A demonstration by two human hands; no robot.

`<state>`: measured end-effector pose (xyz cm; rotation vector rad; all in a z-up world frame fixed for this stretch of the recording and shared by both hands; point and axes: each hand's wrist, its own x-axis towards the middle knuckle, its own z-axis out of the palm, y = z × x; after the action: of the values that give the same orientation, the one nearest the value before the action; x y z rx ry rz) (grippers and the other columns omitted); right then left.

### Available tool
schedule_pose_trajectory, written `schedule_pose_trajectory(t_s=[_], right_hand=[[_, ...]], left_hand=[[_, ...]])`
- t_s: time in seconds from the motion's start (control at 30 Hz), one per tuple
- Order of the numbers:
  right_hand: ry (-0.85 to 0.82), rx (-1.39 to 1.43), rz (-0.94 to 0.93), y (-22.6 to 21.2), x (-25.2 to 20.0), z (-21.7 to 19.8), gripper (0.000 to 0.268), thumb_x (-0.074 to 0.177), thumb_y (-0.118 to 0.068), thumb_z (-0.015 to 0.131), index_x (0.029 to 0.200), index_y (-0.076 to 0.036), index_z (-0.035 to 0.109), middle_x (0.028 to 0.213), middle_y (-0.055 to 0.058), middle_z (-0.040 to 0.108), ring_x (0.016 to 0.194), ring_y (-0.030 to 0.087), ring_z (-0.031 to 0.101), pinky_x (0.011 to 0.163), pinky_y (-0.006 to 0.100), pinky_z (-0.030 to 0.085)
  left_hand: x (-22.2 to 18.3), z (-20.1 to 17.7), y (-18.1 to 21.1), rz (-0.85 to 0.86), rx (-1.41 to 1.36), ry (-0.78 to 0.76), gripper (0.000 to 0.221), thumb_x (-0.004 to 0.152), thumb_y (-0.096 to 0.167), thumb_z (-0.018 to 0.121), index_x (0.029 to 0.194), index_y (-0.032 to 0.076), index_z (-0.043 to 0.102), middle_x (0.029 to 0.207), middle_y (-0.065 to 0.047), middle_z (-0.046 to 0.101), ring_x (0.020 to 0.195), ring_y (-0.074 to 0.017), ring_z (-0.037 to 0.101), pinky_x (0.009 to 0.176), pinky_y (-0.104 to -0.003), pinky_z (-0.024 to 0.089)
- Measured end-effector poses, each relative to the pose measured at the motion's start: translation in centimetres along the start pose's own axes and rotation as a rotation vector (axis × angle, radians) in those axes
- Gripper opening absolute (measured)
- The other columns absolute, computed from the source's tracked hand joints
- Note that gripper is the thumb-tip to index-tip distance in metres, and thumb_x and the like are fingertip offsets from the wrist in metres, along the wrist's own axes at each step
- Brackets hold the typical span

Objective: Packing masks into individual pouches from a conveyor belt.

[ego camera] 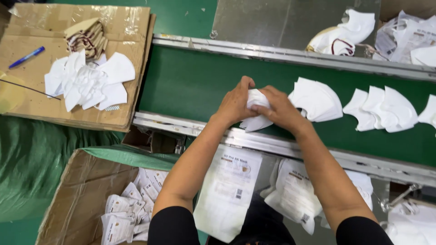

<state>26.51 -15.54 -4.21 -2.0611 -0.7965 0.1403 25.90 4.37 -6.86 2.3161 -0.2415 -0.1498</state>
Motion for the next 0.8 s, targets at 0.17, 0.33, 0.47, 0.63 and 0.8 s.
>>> schedule_pose_trajectory(t_s=[0.17, 0.33, 0.47, 0.63, 0.8], right_hand=[[0.056, 0.363, 0.248, -2.7, -4.2, -3.7, 0.04, 0.095, -0.03, 0.071, 0.125, -0.003, 0.066, 0.117, 0.016, 0.072, 0.106, 0.028, 0.071, 0.095, 0.038, 0.057], [0.167, 0.326, 0.022, -8.4, -8.3, -3.2, 0.031, 0.104, -0.024, 0.066, 0.123, 0.001, 0.065, 0.112, 0.016, 0.068, 0.1, 0.029, 0.067, 0.09, 0.041, 0.055], [0.134, -0.064, -0.114, -8.5, -5.6, -0.6, 0.025, 0.103, -0.02, 0.066, 0.116, 0.002, 0.065, 0.107, 0.017, 0.067, 0.094, 0.029, 0.067, 0.084, 0.043, 0.054], [0.053, -0.063, 0.273, -7.6, -15.6, 4.9, 0.025, 0.096, -0.02, 0.067, 0.108, 0.003, 0.064, 0.103, 0.015, 0.073, 0.09, 0.025, 0.07, 0.082, 0.041, 0.056], [-0.107, 0.177, 0.271, -11.8, -23.2, 10.7, 0.033, 0.095, -0.029, 0.069, 0.113, -0.001, 0.067, 0.114, 0.015, 0.067, 0.097, 0.027, 0.068, 0.082, 0.04, 0.056]], left_hand=[[-5.4, -3.1, 1.7, 0.287, -0.67, 0.18, 0.084, 0.077, 0.028, 0.091, 0.141, 0.011, 0.039, 0.136, -0.011, 0.056, 0.12, -0.0249, 0.062, 0.102, -0.041, 0.055], [-13.6, -1.3, -1.8, -0.072, -0.685, 0.371, 0.068, 0.081, 0.017, 0.087, 0.134, 0.008, 0.046, 0.122, -0.009, 0.061, 0.092, -0.0153, 0.063, 0.079, -0.03, 0.059], [-16.8, -0.3, -7.4, -0.022, -0.737, 0.565, 0.048, 0.091, 0.012, 0.082, 0.129, 0.004, 0.054, 0.11, -0.005, 0.063, 0.096, -0.0103, 0.061, 0.083, -0.025, 0.055], [-22.1, -1.0, -2.2, 0.008, -0.932, 0.538, 0.032, 0.097, 0.01, 0.075, 0.124, 0.003, 0.059, 0.1, -0.001, 0.063, 0.088, -0.0093, 0.061, 0.08, -0.024, 0.052], [-25.5, -1.2, 3.4, 0.014, -0.959, 0.28, 0.04, 0.101, 0.022, 0.074, 0.133, 0.002, 0.06, 0.122, -0.013, 0.07, 0.115, -0.0221, 0.069, 0.107, -0.036, 0.055]])
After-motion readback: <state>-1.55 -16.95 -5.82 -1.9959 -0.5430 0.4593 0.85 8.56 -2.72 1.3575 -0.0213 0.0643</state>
